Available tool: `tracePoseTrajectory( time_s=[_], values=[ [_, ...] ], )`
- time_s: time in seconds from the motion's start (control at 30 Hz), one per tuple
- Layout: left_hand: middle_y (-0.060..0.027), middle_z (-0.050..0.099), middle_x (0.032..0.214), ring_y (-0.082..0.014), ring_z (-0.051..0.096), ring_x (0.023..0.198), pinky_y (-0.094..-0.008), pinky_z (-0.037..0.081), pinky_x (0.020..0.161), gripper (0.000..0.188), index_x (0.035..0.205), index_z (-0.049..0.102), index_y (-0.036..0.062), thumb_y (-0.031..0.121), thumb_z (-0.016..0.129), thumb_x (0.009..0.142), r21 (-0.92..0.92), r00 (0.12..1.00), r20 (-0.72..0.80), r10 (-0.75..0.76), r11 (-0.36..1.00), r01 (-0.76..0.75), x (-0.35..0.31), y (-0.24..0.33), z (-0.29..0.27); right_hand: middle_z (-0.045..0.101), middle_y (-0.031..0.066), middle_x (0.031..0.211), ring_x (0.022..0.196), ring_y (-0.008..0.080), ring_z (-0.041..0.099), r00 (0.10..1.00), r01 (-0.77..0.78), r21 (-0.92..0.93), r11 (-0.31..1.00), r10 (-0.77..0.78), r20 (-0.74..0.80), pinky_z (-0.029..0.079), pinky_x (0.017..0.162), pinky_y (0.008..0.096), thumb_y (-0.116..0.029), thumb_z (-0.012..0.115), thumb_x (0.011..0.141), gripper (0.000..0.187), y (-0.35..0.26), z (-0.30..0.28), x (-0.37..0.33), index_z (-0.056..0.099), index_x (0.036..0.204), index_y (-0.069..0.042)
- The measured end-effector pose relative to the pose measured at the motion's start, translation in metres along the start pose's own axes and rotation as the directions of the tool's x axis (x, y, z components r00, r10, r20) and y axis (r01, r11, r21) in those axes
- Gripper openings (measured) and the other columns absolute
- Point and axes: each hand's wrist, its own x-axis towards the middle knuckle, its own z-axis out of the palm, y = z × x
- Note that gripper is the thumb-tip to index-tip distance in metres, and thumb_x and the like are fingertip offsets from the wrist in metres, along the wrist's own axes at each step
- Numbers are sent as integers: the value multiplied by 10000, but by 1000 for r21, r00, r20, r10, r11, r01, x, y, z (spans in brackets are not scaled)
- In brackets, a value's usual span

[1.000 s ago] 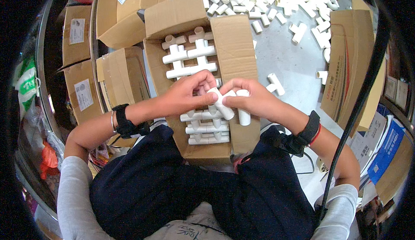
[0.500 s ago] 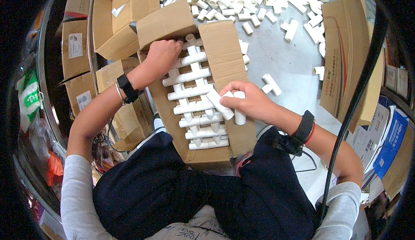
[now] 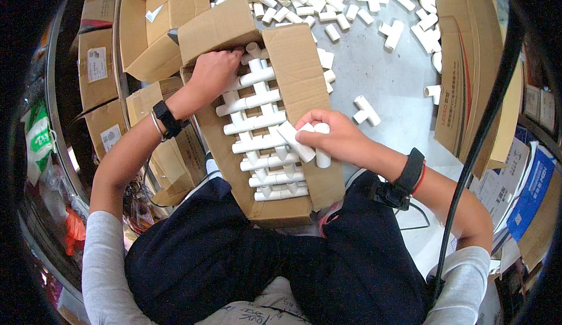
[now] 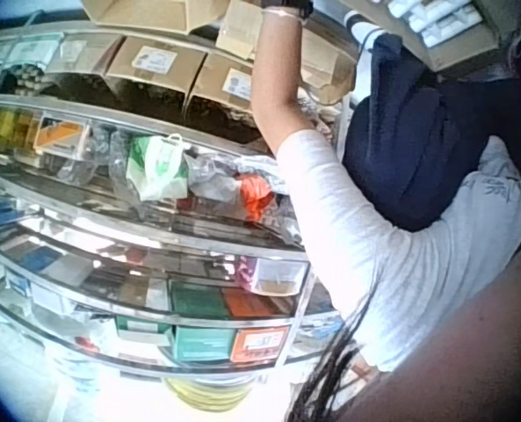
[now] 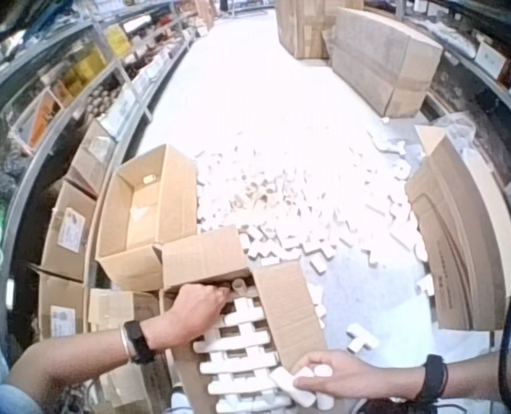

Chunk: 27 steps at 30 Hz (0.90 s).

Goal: The person assembles white plastic pipe fittings into a grid-like structure inside a cardboard box. They repeatedly pick up T-shaped and straight fittings, connect them by hand, and adjust the arrangement to form a lattice pattern.

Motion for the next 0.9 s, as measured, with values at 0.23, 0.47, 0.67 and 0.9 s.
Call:
tracePoseTrajectory(
  time_s=[0.23,0.47,0.67,0.9],
  values=[
    [-116,694,814,-294,690,675,-401,549,576,217,1089,637,82,142,615,881,-45,999,-31,-37,998,36,-6,5,-30,644,-6,927,799,66,578,997,75,-10,997,-75,-19,473,691,246,-239,668,932,211,-2,2,-1,640,1069,-80],
    [-134,700,964,-296,701,859,-395,557,731,277,1144,616,70,269,635,953,-760,979,-34,199,631,-154,-39,56,-93,691,109,908,780,271,674,947,250,-354,901,-304,-105,509,713,370,-318,699,870,317,-26,7,-5,605,1044,-71],
    [-151,682,1012,-283,667,877,-368,523,789,274,1103,545,49,240,660,944,-879,903,340,264,430,206,-49,75,-99,691,148,899,838,363,667,874,372,-545,752,-481,-68,509,743,417,-351,702,846,367,-32,18,8,582,1046,-67],
    [-115,643,1123,-181,610,996,-341,514,854,328,1241,561,20,191,625,969,-840,952,291,100,502,204,-58,26,-63,695,90,886,849,329,670,873,341,-408,847,-446,-198,506,763,402,-287,667,861,342,-32,12,7,538,1079,-57]
  ],
)
